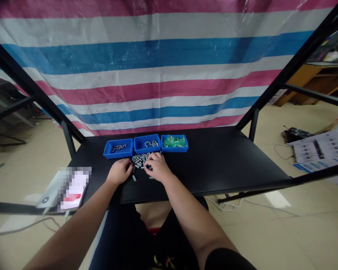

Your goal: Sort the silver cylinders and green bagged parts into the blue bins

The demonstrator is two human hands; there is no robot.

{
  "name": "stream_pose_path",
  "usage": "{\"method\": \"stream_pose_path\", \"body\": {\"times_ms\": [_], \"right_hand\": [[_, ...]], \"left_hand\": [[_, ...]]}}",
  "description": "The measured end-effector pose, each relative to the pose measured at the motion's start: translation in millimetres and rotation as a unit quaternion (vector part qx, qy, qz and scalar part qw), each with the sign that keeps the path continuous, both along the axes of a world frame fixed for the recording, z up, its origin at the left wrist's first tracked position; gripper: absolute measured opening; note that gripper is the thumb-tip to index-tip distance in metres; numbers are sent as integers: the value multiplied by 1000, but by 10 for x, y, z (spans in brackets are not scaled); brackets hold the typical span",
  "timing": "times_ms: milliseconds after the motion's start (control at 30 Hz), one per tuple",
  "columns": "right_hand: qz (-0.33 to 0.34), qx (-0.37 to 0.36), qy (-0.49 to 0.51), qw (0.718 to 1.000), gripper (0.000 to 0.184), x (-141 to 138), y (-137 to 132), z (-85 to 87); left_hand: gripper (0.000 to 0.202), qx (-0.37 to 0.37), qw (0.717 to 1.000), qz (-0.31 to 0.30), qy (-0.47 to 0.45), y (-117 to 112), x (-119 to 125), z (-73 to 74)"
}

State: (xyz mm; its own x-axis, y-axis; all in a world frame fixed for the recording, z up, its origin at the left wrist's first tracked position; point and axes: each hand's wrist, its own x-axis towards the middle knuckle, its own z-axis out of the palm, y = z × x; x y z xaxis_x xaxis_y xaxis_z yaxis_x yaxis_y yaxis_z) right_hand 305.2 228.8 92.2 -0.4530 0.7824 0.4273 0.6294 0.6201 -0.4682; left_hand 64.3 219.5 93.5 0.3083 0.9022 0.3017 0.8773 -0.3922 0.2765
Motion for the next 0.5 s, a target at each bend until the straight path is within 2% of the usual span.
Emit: {"method": "stream_pose_path", "body": {"times_ms": [67,133,233,333,500], "right_hand": [[23,3,40,999,9,8,27,-3],[7,-3,105,994,10,3,70,-12],[-88,-12,212,973,12,-33,164,-32],[-175,3,265,948,16,-78,270,-42],[-216,8,274,937,21,-91,374,-43]], "left_hand": [[21,0,1000,2,0,1,3,1],[21,1,1000,4,4,2,4,0],[22,1,1000,3,10,2,4,0],[22,-2,1000,4,13,-3,3,3],[21,-4,1000,8,16,-8,5,7]]}}
